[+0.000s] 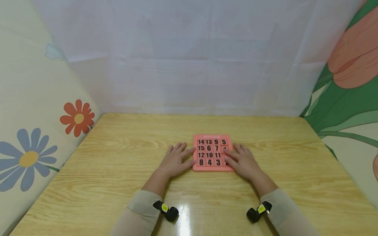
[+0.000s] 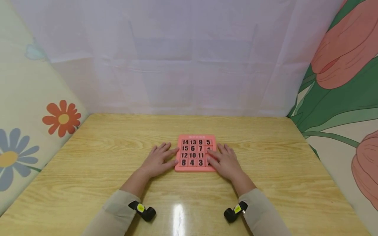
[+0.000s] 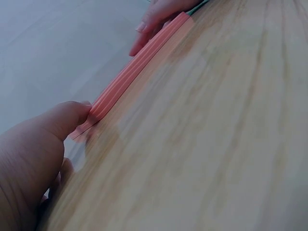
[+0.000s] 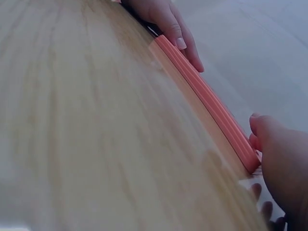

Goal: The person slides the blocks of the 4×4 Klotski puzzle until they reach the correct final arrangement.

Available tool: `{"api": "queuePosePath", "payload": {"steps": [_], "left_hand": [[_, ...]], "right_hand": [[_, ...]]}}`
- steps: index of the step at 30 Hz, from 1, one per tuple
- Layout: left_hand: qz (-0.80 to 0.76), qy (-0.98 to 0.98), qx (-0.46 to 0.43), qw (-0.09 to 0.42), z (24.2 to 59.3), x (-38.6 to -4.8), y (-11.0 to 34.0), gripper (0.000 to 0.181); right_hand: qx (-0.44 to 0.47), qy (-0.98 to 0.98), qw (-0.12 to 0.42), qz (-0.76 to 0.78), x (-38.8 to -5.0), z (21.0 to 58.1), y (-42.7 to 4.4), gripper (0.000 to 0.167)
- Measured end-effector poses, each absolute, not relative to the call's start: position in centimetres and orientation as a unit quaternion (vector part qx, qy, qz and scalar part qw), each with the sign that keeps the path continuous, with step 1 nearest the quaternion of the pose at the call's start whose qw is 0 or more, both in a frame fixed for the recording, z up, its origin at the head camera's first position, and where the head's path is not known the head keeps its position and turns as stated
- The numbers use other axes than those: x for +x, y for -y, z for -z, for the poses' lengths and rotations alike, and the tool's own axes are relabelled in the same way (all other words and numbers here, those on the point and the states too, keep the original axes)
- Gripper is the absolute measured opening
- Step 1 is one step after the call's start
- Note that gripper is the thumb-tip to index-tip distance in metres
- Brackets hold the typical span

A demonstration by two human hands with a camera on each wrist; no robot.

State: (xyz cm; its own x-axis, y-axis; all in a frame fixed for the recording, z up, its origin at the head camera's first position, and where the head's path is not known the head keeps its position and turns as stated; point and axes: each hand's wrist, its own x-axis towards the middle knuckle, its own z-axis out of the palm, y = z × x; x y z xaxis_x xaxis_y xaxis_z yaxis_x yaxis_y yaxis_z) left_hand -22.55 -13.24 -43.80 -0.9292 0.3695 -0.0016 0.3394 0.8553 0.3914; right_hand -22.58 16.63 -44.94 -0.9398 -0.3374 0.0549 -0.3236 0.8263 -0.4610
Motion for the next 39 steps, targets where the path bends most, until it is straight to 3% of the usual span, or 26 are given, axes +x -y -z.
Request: {"api": "queuePosePath", "payload": {"steps": [39], "left_hand": [[-0.194, -0.963, 0.184, 0.039, 44.0, -22.8, 13.2, 0.061]], "right_hand": [[-0.170, -0.946, 0.018, 0.274, -21.3, 45.0, -17.8, 0.058]]}}
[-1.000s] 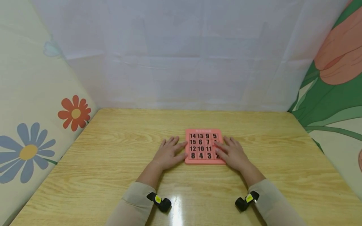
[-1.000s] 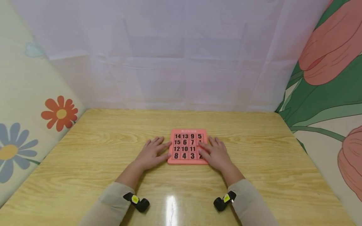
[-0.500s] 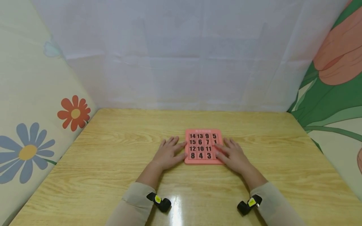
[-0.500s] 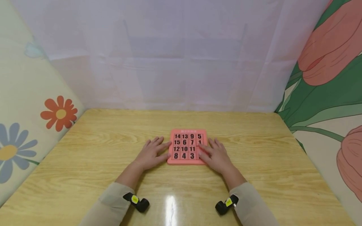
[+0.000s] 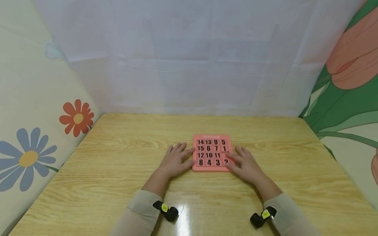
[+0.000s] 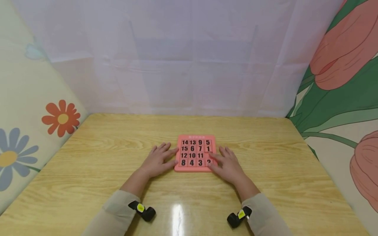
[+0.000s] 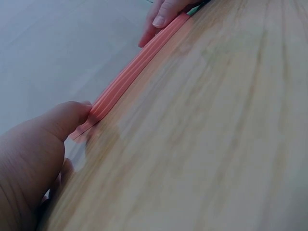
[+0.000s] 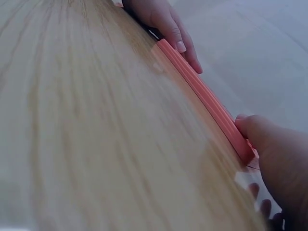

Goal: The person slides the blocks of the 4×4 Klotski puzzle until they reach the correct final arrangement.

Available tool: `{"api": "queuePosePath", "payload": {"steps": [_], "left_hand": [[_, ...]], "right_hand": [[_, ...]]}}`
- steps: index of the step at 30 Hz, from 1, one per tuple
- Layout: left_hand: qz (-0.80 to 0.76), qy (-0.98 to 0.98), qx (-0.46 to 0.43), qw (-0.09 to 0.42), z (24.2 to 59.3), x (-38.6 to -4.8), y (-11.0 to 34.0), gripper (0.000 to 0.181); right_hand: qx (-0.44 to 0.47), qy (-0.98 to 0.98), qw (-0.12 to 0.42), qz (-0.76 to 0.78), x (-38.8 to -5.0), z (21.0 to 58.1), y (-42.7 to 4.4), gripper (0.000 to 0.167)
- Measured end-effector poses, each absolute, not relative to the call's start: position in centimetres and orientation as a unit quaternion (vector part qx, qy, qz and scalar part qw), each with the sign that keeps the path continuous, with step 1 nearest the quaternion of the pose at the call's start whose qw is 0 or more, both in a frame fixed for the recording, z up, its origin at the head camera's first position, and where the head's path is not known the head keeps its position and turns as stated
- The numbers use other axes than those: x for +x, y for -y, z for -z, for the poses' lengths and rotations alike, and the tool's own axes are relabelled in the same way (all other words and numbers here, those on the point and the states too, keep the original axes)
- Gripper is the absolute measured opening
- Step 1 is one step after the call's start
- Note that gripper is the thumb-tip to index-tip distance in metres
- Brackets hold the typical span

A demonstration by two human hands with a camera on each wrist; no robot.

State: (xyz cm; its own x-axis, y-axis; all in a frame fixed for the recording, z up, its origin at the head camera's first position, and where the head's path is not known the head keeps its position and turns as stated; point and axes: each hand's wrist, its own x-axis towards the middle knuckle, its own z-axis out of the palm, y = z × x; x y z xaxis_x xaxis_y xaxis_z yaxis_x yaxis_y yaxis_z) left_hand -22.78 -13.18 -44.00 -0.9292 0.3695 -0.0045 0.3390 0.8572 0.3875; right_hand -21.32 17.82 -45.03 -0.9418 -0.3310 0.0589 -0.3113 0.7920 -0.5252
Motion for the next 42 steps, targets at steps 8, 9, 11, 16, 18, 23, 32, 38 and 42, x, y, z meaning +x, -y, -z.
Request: {"api": "queuePosePath", "payload": {"steps": [8, 9, 11, 16, 18, 23, 32, 38, 42], "left_hand": [[-0.196, -0.962, 0.185, 0.039, 43.9, -22.7, 13.2, 0.061], [-0.196, -0.962, 0.185, 0.039, 43.9, -22.7, 13.2, 0.061], [-0.195, -0.962, 0.185, 0.039, 43.9, -22.7, 13.2, 0.061], [-0.196, -0.962, 0.185, 0.039, 43.8, -22.7, 13.2, 0.061], [-0.197, -0.962, 0.186, 0.038, 43.9, -22.7, 13.3, 0.061], [-0.197, -0.962, 0.186, 0.039, 44.0, -22.7, 13.3, 0.062], [-0.190, -0.963, 0.187, 0.039, 44.0, -22.8, 13.3, 0.062], [-0.196, -0.962, 0.188, 0.035, 43.9, -22.7, 13.2, 0.061], [-0.198, -0.962, 0.185, 0.035, 43.7, -22.6, 13.2, 0.061]], "right_hand": [[-0.161, -0.950, 0.006, 0.267, -21.6, 45.0, -17.4, 0.056], [-0.160, -0.951, 0.006, 0.266, -21.6, 44.9, -17.4, 0.056], [-0.159, -0.951, 0.004, 0.266, -21.7, 45.0, -17.3, 0.055], [-0.155, -0.952, 0.000, 0.265, -22.0, 45.0, -17.2, 0.055], [-0.155, -0.952, -0.001, 0.262, -22.2, 45.0, -17.1, 0.055], [-0.144, -0.954, 0.004, 0.261, -22.4, 45.0, -16.9, 0.055], [-0.132, -0.955, 0.012, 0.265, -22.7, 44.8, -16.6, 0.056], [-0.129, -0.954, 0.015, 0.269, -23.0, 44.8, -16.5, 0.057], [-0.128, -0.952, 0.015, 0.276, -23.1, 44.8, -16.5, 0.059]]}}
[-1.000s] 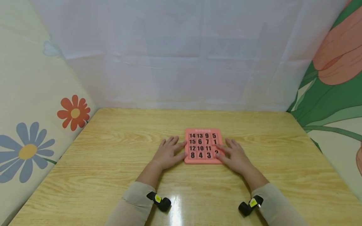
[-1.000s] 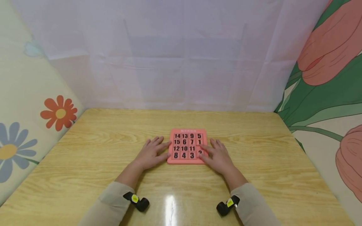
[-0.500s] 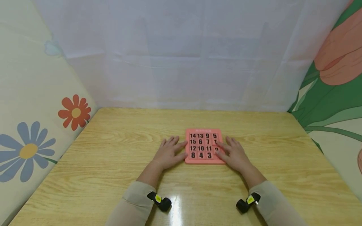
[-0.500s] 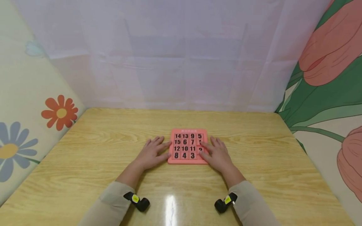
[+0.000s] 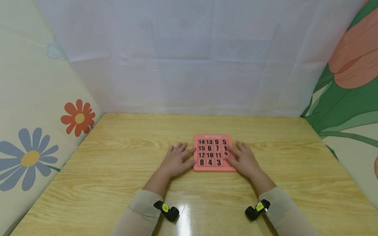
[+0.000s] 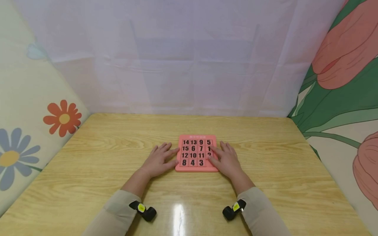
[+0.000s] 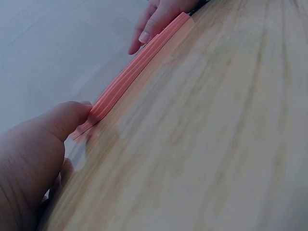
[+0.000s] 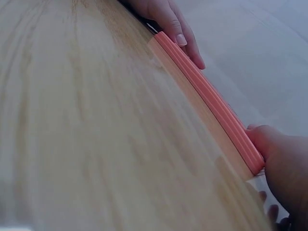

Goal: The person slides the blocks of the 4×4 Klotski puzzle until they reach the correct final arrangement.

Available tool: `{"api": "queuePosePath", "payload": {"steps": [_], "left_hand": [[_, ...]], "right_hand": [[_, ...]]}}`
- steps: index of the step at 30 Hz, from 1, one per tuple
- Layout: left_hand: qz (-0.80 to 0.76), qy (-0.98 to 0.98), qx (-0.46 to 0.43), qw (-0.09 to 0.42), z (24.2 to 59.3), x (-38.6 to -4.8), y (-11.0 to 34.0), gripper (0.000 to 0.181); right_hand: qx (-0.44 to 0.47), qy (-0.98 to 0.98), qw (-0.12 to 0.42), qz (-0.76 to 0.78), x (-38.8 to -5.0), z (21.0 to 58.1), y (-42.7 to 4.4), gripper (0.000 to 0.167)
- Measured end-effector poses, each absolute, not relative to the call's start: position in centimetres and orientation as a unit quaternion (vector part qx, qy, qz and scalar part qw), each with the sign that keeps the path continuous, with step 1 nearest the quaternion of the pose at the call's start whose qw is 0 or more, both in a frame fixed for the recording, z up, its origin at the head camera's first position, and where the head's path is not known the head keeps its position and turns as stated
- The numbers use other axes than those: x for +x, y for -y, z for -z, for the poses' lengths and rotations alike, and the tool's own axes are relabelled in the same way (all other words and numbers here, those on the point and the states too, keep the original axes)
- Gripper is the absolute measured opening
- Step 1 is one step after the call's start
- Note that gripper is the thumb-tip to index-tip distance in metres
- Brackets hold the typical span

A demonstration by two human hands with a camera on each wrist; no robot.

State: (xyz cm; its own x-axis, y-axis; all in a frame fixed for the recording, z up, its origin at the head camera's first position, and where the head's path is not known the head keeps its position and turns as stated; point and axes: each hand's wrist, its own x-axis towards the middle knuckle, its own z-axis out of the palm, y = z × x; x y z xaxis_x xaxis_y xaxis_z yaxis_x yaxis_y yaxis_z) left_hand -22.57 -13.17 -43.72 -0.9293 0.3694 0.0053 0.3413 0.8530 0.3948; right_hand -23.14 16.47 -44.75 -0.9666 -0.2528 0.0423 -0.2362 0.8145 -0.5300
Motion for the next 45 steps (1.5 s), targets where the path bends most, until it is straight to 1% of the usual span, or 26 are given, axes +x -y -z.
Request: {"api": "queuePosePath", "payload": {"steps": [6, 11, 18, 24, 33, 45], "left_hand": [[-0.199, -0.962, 0.185, 0.033, 43.9, -22.6, 13.1, 0.060], [-0.200, -0.962, 0.184, 0.037, 43.8, -22.5, 13.1, 0.060], [-0.199, -0.962, 0.183, 0.034, 43.7, -22.5, 13.2, 0.060], [-0.200, -0.962, 0.183, 0.038, 43.6, -22.5, 13.2, 0.060], [-0.199, -0.962, 0.186, 0.033, 43.7, -22.6, 13.2, 0.060], [-0.195, -0.962, 0.187, 0.033, 43.7, -22.5, 13.2, 0.060]], "right_hand": [[-0.132, -0.948, 0.010, 0.288, -22.8, 44.9, -16.5, 0.059], [-0.158, -0.942, -0.006, 0.294, -21.9, 44.9, -16.2, 0.055], [-0.193, -0.938, -0.016, 0.287, -20.3, 44.8, -15.4, 0.052], [-0.223, -0.936, -0.022, 0.273, -19.6, 44.9, -14.7, 0.046], [-0.225, -0.939, -0.003, 0.261, -19.3, 44.7, -14.5, 0.047], [-0.232, -0.939, -0.001, 0.254, -19.3, 44.7, -15.0, 0.046]]}}
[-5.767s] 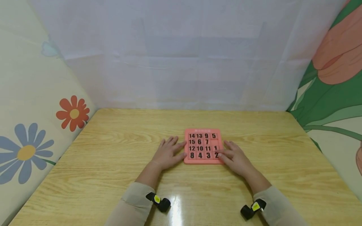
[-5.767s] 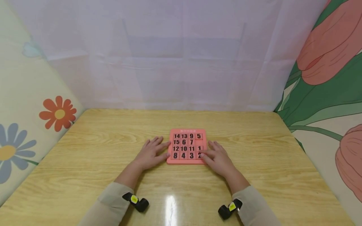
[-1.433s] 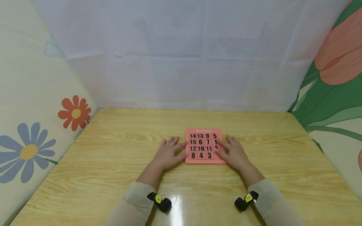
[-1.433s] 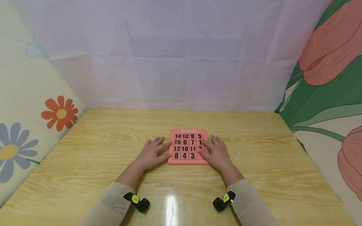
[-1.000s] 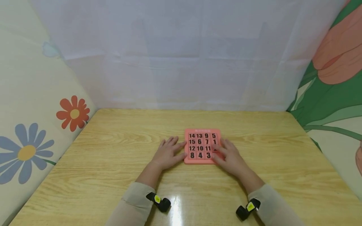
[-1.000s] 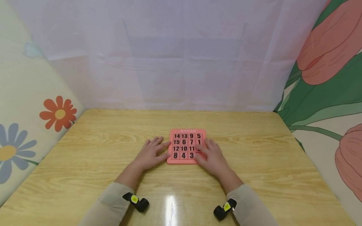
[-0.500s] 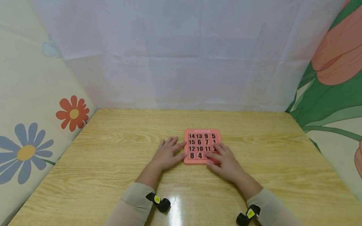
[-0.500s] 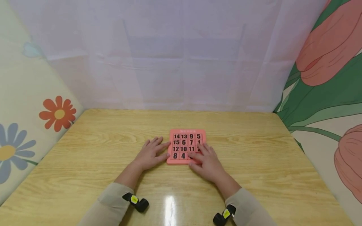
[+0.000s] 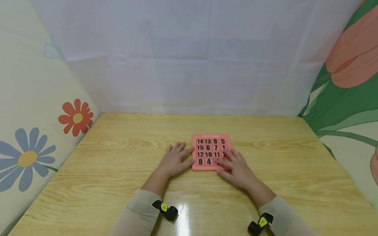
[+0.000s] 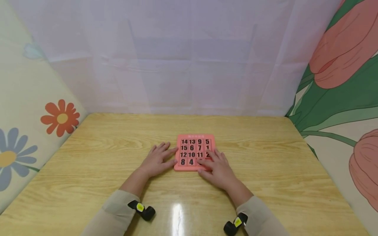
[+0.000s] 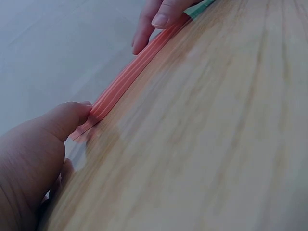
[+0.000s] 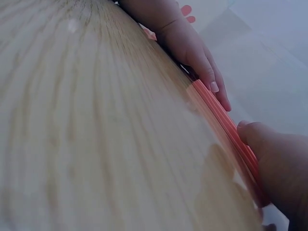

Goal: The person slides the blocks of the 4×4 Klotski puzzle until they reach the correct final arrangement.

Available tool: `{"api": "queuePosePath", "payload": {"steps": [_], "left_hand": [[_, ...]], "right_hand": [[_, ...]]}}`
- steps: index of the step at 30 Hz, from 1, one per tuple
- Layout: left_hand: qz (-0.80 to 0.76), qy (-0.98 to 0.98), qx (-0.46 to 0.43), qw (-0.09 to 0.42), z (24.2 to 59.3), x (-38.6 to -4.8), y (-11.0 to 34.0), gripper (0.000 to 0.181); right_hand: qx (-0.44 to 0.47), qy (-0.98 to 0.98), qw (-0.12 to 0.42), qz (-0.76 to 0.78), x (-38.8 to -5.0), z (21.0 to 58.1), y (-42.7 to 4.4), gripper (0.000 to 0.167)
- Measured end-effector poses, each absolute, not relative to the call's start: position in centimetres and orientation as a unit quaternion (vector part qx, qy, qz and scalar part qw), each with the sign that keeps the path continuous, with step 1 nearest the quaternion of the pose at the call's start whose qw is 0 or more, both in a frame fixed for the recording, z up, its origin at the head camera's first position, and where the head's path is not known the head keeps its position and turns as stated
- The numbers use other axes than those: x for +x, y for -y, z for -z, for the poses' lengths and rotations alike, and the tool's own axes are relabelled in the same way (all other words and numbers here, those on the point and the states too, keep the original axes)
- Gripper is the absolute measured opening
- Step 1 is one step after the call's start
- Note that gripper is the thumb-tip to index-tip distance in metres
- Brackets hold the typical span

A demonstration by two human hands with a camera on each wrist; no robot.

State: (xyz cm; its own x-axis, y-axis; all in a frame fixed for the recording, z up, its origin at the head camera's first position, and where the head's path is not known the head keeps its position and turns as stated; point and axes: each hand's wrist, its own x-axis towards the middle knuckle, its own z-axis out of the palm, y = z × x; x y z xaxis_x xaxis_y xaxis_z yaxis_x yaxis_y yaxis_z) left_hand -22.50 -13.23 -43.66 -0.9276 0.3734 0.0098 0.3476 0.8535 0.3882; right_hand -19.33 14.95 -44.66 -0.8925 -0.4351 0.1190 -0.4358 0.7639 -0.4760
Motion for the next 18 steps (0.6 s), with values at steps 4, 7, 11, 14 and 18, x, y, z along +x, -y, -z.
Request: {"api": "queuePosePath", "payload": {"steps": [4, 7, 11, 14, 18], "left_hand": [[-0.193, -0.963, 0.187, 0.032, 43.7, -22.6, 13.2, 0.060], [-0.193, -0.963, 0.186, 0.032, 43.8, -22.6, 13.2, 0.060], [-0.195, -0.963, 0.185, 0.033, 43.8, -22.6, 13.2, 0.061], [-0.195, -0.963, 0.184, 0.035, 43.8, -22.6, 13.2, 0.061], [-0.195, -0.963, 0.183, 0.036, 43.8, -22.6, 13.2, 0.061]], "right_hand": [[0.225, 0.942, -0.005, -0.250, -19.3, 44.7, -15.4, 0.047], [0.221, 0.942, -0.005, -0.251, -19.3, 44.8, -15.8, 0.047], [0.219, 0.942, -0.003, -0.254, -19.4, 44.8, -16.2, 0.047], [0.218, 0.942, -0.002, -0.254, -19.4, 44.8, -16.6, 0.046], [0.219, 0.942, 0.003, -0.255, -19.3, 44.8, -17.1, 0.046]]}}
